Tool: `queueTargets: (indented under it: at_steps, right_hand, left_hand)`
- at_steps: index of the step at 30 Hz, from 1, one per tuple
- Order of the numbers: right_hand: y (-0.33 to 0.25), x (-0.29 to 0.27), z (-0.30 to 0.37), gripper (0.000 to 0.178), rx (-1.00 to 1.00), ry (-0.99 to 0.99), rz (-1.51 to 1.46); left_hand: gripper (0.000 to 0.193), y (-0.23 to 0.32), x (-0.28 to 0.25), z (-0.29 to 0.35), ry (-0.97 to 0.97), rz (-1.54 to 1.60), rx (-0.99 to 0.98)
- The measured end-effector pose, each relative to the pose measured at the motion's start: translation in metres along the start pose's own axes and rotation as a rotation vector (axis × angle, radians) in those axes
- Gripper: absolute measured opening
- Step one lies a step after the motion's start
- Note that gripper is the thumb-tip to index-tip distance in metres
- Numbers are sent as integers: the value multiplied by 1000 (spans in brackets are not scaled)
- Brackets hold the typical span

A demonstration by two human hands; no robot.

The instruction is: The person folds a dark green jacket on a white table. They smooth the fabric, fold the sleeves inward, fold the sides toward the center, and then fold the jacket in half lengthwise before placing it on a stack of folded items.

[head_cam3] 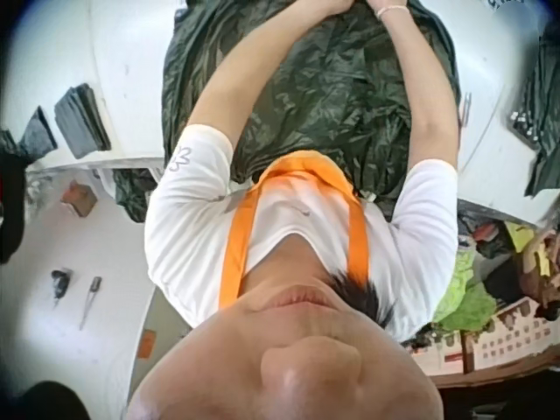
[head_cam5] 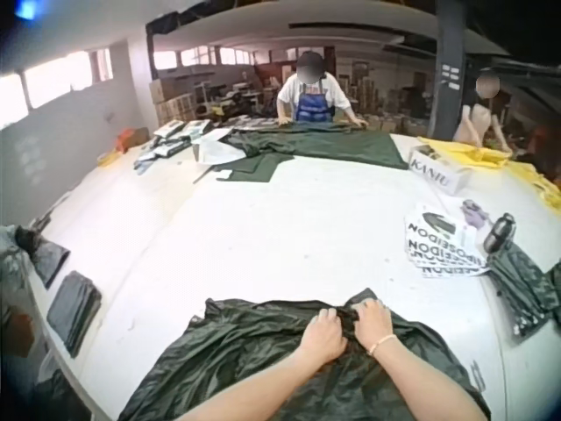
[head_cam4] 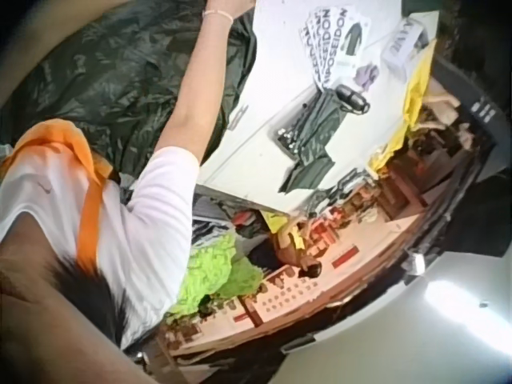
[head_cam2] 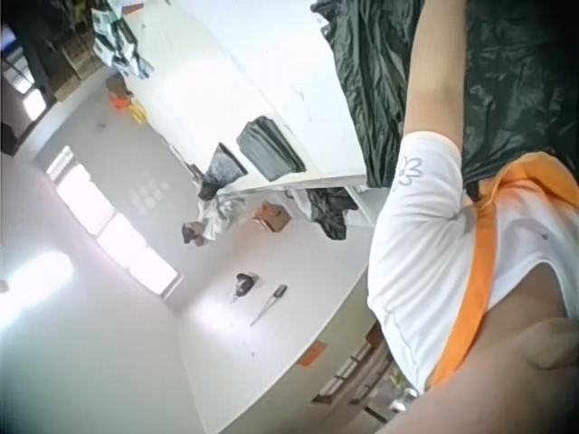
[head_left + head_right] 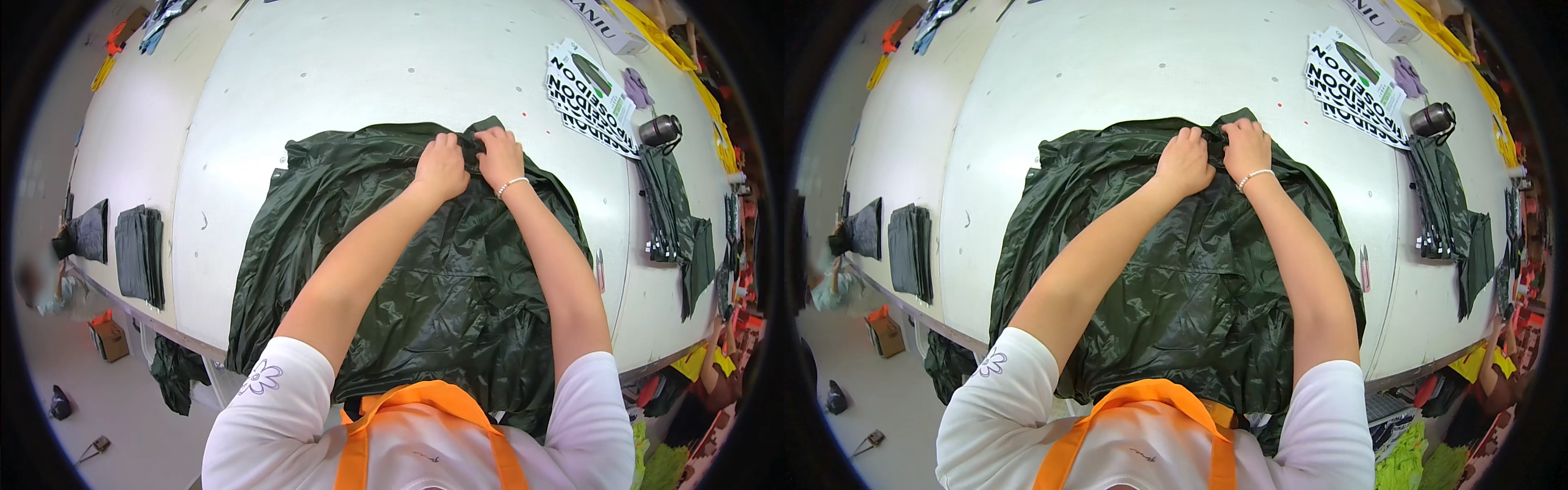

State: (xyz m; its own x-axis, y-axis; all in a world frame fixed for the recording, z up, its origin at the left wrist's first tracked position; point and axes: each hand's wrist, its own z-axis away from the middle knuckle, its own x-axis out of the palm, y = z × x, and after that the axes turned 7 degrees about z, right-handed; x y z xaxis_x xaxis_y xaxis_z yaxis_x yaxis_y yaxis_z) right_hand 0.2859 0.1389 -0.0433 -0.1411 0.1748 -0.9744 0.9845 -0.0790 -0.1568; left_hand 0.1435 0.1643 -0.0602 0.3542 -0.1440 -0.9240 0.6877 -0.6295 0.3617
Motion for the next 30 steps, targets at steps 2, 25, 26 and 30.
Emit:
queueTargets:
  at_steps: [2,25,26,30]
  right_hand:
    - [11,13,2,23,44,-23,-28]
    - [10,14,9,16,-60,222,-604]
    - [11,14,10,16,-54,219,-622]
    - [14,9,10,14,-88,225,-573]
  left_hand:
    - [39,4,2,-2,23,84,-38]
    - [32,-1,3,-32,69,671,-371]
    - [30,-4,5,-32,81,675,-348]
    - [22,-7,-2,-31,37,722,-287]
